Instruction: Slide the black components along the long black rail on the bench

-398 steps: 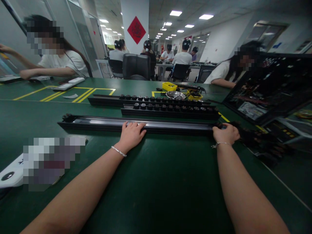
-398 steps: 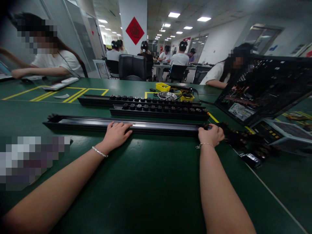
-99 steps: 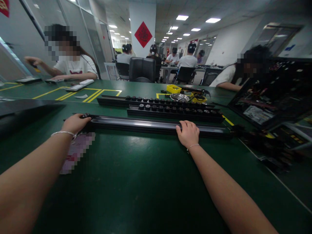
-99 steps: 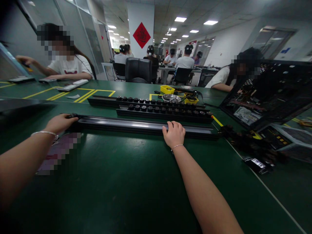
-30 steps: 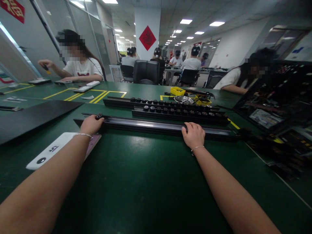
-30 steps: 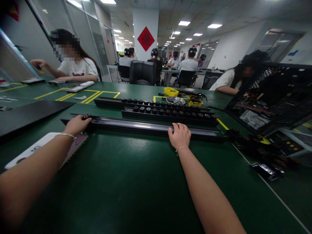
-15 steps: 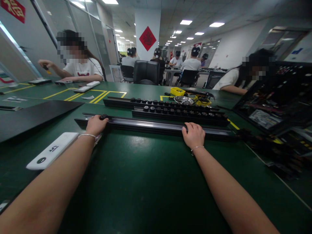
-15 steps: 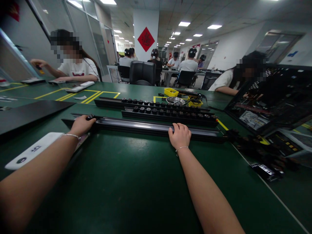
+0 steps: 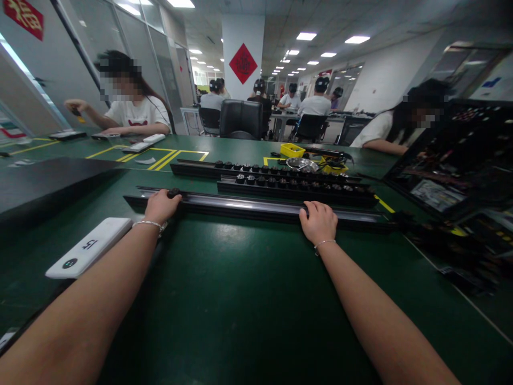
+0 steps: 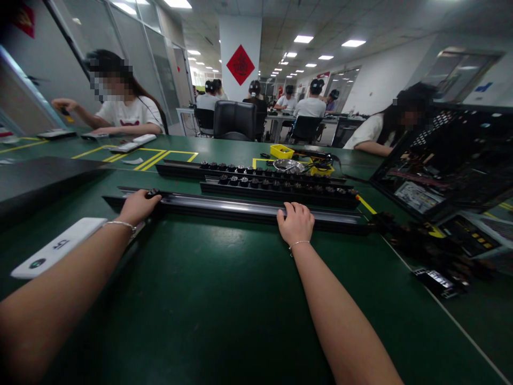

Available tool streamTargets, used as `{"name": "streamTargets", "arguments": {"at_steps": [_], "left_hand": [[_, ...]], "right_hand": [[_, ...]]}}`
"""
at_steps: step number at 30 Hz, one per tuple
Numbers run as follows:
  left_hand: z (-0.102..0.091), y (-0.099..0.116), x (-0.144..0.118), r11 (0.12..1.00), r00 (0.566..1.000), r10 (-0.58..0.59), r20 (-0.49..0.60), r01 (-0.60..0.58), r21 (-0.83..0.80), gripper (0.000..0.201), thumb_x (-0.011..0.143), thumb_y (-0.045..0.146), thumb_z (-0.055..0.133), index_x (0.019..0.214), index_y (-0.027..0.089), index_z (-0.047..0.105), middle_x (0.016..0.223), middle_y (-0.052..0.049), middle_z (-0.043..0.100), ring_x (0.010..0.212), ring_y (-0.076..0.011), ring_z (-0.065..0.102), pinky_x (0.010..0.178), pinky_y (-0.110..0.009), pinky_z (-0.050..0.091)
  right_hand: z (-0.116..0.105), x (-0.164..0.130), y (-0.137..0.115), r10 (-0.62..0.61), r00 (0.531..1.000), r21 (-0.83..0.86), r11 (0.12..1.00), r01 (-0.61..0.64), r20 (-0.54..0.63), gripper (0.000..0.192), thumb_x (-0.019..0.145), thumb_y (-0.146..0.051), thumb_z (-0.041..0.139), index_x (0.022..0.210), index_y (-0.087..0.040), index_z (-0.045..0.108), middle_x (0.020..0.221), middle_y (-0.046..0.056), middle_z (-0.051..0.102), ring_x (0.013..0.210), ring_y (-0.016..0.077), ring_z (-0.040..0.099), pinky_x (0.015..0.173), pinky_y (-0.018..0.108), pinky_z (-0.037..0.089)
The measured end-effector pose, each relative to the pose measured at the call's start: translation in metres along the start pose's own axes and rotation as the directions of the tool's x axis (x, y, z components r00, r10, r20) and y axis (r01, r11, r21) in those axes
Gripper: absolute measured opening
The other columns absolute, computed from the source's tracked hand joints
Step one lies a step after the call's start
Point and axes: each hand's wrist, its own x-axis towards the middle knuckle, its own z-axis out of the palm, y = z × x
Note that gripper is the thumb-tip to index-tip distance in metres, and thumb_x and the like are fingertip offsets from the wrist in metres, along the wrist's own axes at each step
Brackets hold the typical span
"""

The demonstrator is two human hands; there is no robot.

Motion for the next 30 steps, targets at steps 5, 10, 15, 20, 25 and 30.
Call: {"name": "streamTargets", "arguments": {"at_steps": [5, 10, 15, 20, 25, 30], "left_hand": [[0.005, 0.002, 0.004, 1.0, 1.0, -0.004, -0.026, 0.004, -0.008, 0.055, 0.076, 0.051, 0.045, 0.112, 0.011, 0.059, 0.116, -0.018, 0.061, 0.114, -0.0319, 0.051, 0.092, -0.04, 0.041], [0.014, 0.011, 0.003, 1.0, 0.996, -0.027, -0.084, 0.026, -0.015, 0.052, 0.076, 0.043, 0.043, 0.11, 0.007, 0.059, 0.116, -0.021, 0.06, 0.122, -0.032, 0.045, 0.104, -0.042, 0.032], [0.029, 0.028, -0.009, 0.999, 0.979, -0.044, -0.197, 0.041, -0.018, 0.055, 0.078, 0.03, 0.035, 0.118, -0.004, 0.05, 0.119, -0.027, 0.056, 0.125, -0.0309, 0.042, 0.113, -0.045, 0.017], [0.04, 0.035, -0.014, 0.999, 0.957, -0.038, -0.289, 0.044, 0.016, 0.059, 0.074, 0.028, 0.036, 0.114, -0.015, 0.047, 0.118, -0.032, 0.054, 0.125, -0.0332, 0.041, 0.115, -0.043, 0.014], [0.04, 0.034, -0.015, 1.0, 0.956, -0.029, -0.292, 0.031, 0.002, 0.059, 0.074, 0.03, 0.037, 0.114, -0.012, 0.049, 0.117, -0.03, 0.055, 0.124, -0.0324, 0.042, 0.115, -0.042, 0.014], [0.039, 0.038, -0.021, 1.0, 0.956, -0.002, -0.294, -0.001, -0.011, 0.056, 0.073, 0.031, 0.039, 0.112, -0.007, 0.052, 0.115, -0.028, 0.058, 0.122, -0.0329, 0.044, 0.112, -0.045, 0.02]], "right_hand": [[-0.001, 0.001, 0.0, 0.006, 1.0, -0.018, 1.0, -0.006, -0.002, 0.042, 0.087, -0.037, 0.037, 0.117, -0.019, 0.061, 0.12, 0.011, 0.059, 0.113, 0.0285, 0.044, 0.089, 0.043, 0.035], [0.0, 0.001, 0.001, 0.013, 1.0, -0.028, 1.0, -0.013, -0.001, 0.042, 0.087, -0.037, 0.037, 0.118, -0.02, 0.061, 0.12, 0.011, 0.059, 0.112, 0.028, 0.044, 0.088, 0.042, 0.035], [0.002, 0.001, 0.002, 0.009, 1.0, -0.036, 0.999, -0.01, -0.016, 0.042, 0.088, -0.038, 0.037, 0.117, -0.02, 0.061, 0.119, 0.01, 0.059, 0.111, 0.0272, 0.044, 0.088, 0.04, 0.034], [0.002, 0.0, 0.002, 0.006, 1.0, -0.038, 0.999, -0.007, -0.027, 0.041, 0.088, -0.038, 0.038, 0.117, -0.02, 0.061, 0.12, 0.01, 0.059, 0.111, 0.0269, 0.044, 0.089, 0.04, 0.034], [0.0, 0.001, 0.002, 0.013, 1.0, -0.042, 0.999, -0.013, 0.004, 0.042, 0.088, -0.038, 0.037, 0.118, -0.021, 0.061, 0.121, 0.009, 0.059, 0.112, 0.0267, 0.044, 0.09, 0.041, 0.034], [-0.002, 0.001, 0.002, 0.014, 1.0, -0.032, 0.999, -0.013, 0.013, 0.042, 0.087, -0.037, 0.039, 0.119, -0.021, 0.061, 0.122, 0.01, 0.058, 0.112, 0.0275, 0.043, 0.091, 0.042, 0.035]]}}
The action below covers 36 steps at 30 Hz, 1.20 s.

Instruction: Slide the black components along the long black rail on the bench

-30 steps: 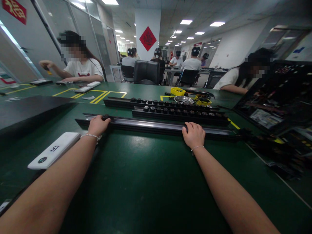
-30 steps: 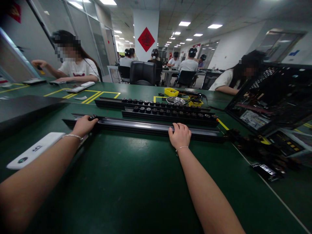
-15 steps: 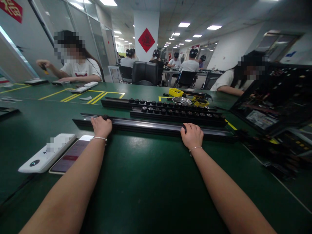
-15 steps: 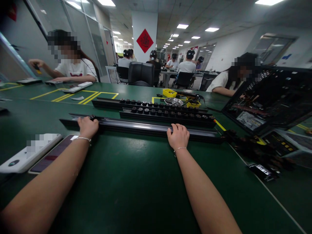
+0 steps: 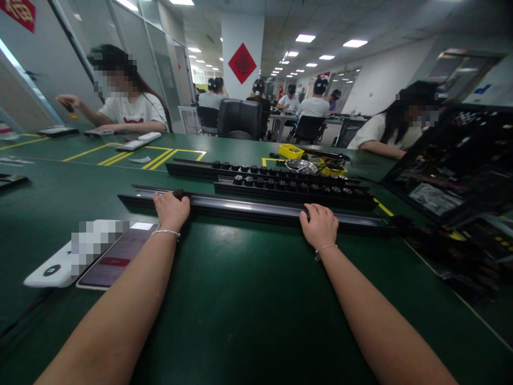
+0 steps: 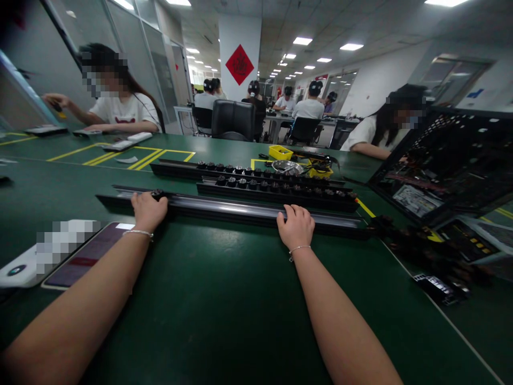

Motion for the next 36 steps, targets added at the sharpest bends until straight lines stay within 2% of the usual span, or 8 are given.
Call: {"name": "streamTargets", "arguments": {"at_steps": [4, 10, 15, 19, 26, 30, 33, 36], "left_hand": [[-0.001, 0.0018, -0.0018, 1.0, 1.0, 0.006, 0.011, -0.006, -0.01, 0.054, 0.073, 0.034, 0.041, 0.107, -0.005, 0.055, 0.113, -0.027, 0.059, 0.122, -0.0321, 0.044, 0.112, -0.043, 0.021], [-0.0011, 0.0003, -0.0006, 0.999, 1.0, 0.009, 0.008, -0.009, -0.032, 0.048, 0.073, 0.036, 0.042, 0.104, 0.002, 0.057, 0.111, -0.024, 0.061, 0.123, -0.0333, 0.041, 0.11, -0.047, 0.024], [-0.0038, 0.0013, -0.0014, 1.0, 0.999, 0.004, 0.048, -0.003, -0.028, 0.047, 0.073, 0.037, 0.044, 0.104, 0.005, 0.057, 0.109, -0.022, 0.062, 0.123, -0.0339, 0.041, 0.108, -0.047, 0.026], [-0.0033, -0.0001, -0.0016, 0.999, 0.999, 0.017, 0.037, -0.016, -0.034, 0.045, 0.074, 0.041, 0.043, 0.101, 0.008, 0.059, 0.108, -0.02, 0.062, 0.124, -0.0349, 0.039, 0.108, -0.047, 0.026], [0.0004, -0.0015, -0.0027, 0.997, 0.998, 0.064, 0.022, -0.064, 0.035, 0.05, 0.079, 0.042, 0.037, 0.105, 0.004, 0.056, 0.109, -0.023, 0.061, 0.12, -0.0331, 0.044, 0.108, -0.047, 0.024], [-0.0023, 0.0022, -0.0073, 0.998, 0.999, 0.044, 0.006, -0.044, 0.045, 0.051, 0.08, 0.042, 0.035, 0.108, 0.004, 0.055, 0.118, -0.026, 0.057, 0.125, -0.0357, 0.038, 0.104, -0.051, 0.028], [-0.0054, 0.0048, -0.0088, 0.996, 0.998, 0.063, 0.014, -0.064, 0.056, 0.048, 0.08, 0.039, 0.034, 0.106, 0.005, 0.055, 0.116, -0.026, 0.058, 0.12, -0.0357, 0.044, 0.104, -0.053, 0.025], [-0.0076, 0.0051, -0.0066, 0.992, 0.997, 0.077, 0.031, -0.08, 0.095, 0.048, 0.079, 0.04, 0.033, 0.102, 0.005, 0.057, 0.105, -0.025, 0.063, 0.108, -0.0352, 0.053, 0.102, -0.05, 0.028]], "right_hand": [[-0.0003, 0.0, -0.0006, 0.005, 1.0, 0.004, 1.0, -0.005, 0.0, 0.041, 0.087, -0.037, 0.04, 0.119, -0.021, 0.061, 0.122, 0.009, 0.058, 0.113, 0.0272, 0.043, 0.092, 0.042, 0.035], [-0.0018, -0.0002, -0.0013, 0.013, 1.0, 0.005, 1.0, -0.013, 0.011, 0.042, 0.088, -0.039, 0.037, 0.118, -0.021, 0.061, 0.123, 0.008, 0.058, 0.115, 0.0264, 0.044, 0.092, 0.042, 0.034], [-0.0007, -0.0005, -0.0002, 0.009, 1.0, 0.02, 1.0, -0.009, -0.003, 0.041, 0.088, -0.039, 0.038, 0.118, -0.021, 0.061, 0.122, 0.009, 0.059, 0.115, 0.0266, 0.044, 0.091, 0.042, 0.034], [0.0005, -0.0006, 0.0007, -0.004, 1.0, 0.017, 1.0, 0.004, -0.016, 0.041, 0.088, -0.039, 0.038, 0.117, -0.021, 0.061, 0.122, 0.009, 0.059, 0.114, 0.0265, 0.044, 0.09, 0.042, 0.034], [-0.0015, -0.0006, 0.0001, -0.004, 1.0, 0.004, 1.0, 0.004, -0.001, 0.042, 0.089, -0.039, 0.036, 0.118, -0.021, 0.061, 0.122, 0.008, 0.059, 0.114, 0.0259, 0.044, 0.09, 0.041, 0.034], [-0.0021, -0.0006, -0.0001, -0.001, 1.0, 0.005, 1.0, 0.001, 0.006, 0.043, 0.089, -0.04, 0.035, 0.118, -0.021, 0.06, 0.123, 0.008, 0.059, 0.114, 0.0257, 0.044, 0.09, 0.041, 0.034], [-0.0015, -0.0005, 0.0005, 0.005, 1.0, 0.003, 1.0, -0.005, 0.012, 0.044, 0.089, -0.041, 0.034, 0.118, -0.021, 0.06, 0.123, 0.008, 0.058, 0.115, 0.0255, 0.043, 0.091, 0.04, 0.033], [-0.001, -0.0005, 0.0007, 0.01, 1.0, 0.008, 1.0, -0.011, 0.019, 0.044, 0.089, -0.041, 0.033, 0.119, -0.021, 0.06, 0.124, 0.008, 0.057, 0.115, 0.0258, 0.042, 0.091, 0.041, 0.032]]}}
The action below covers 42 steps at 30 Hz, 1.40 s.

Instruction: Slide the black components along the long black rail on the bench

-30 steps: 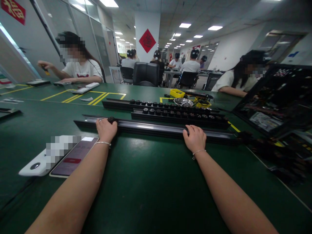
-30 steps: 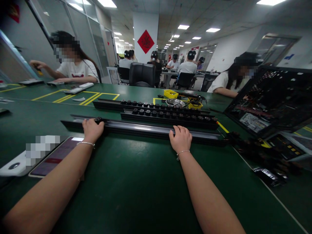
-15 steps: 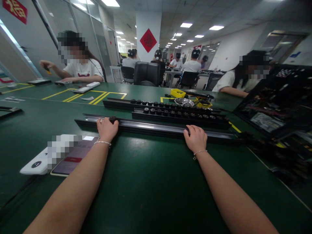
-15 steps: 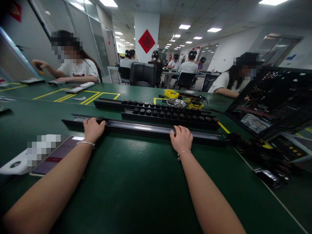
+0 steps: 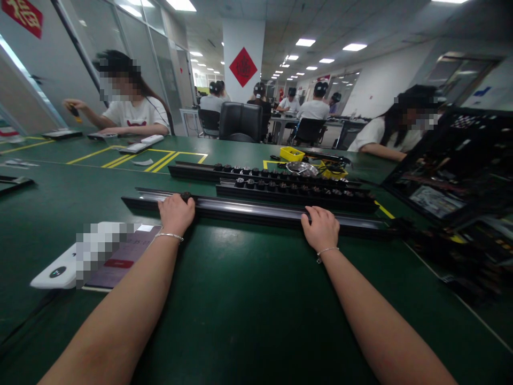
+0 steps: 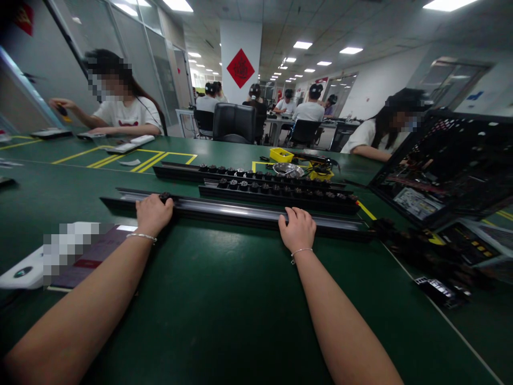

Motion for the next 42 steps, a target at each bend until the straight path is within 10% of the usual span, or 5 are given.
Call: {"name": "streamTargets", "arguments": {"at_steps": [42], "left_hand": [[-0.005, 0.012, -0.002, 0.986, 0.981, 0.146, 0.124, -0.154, 0.058, 0.051, 0.079, 0.054, 0.034, 0.095, 0.012, 0.059, 0.093, -0.018, 0.068, 0.097, -0.0324, 0.06, 0.099, -0.044, 0.03]], "right_hand": [[0.003, 0.001, -0.004, 0.077, 0.997, 0.039, 0.996, -0.077, -0.001, 0.042, 0.087, -0.038, 0.037, 0.117, -0.022, 0.062, 0.124, 0.007, 0.058, 0.116, 0.0255, 0.042, 0.095, 0.042, 0.031]]}}
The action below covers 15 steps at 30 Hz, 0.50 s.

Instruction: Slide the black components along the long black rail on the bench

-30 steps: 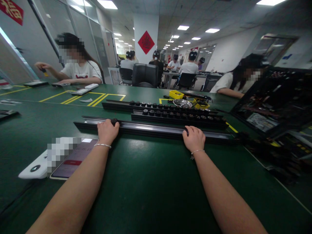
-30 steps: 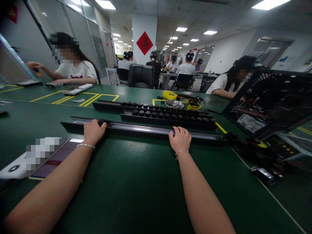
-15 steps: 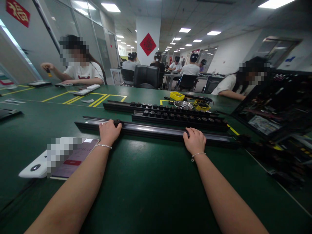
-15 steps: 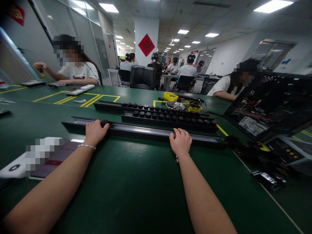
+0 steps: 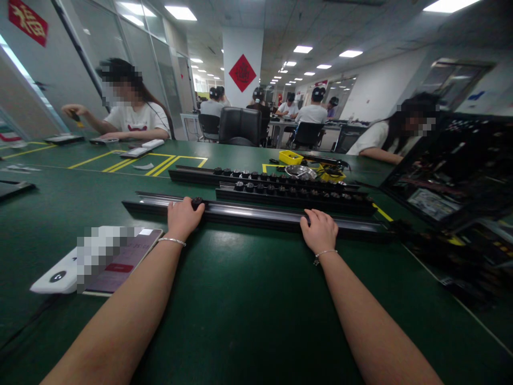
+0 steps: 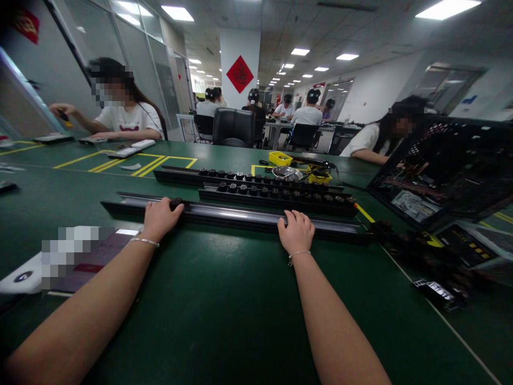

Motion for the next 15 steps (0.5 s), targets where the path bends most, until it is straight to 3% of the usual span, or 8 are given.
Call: {"name": "streamTargets", "arguments": {"at_steps": [15], "left_hand": [[-0.0014, 0.0019, -0.0014, 1.0, 1.0, 0.001, 0.016, -0.001, -0.019, 0.051, 0.079, 0.055, 0.036, 0.097, 0.013, 0.059, 0.094, -0.017, 0.068, 0.099, -0.0315, 0.06, 0.1, -0.044, 0.029]], "right_hand": [[-0.0019, -0.0004, -0.001, -0.005, 1.0, 0.013, 1.0, 0.005, 0.0, 0.042, 0.087, -0.037, 0.037, 0.118, -0.022, 0.062, 0.124, 0.008, 0.058, 0.116, 0.0269, 0.041, 0.095, 0.044, 0.031]]}}
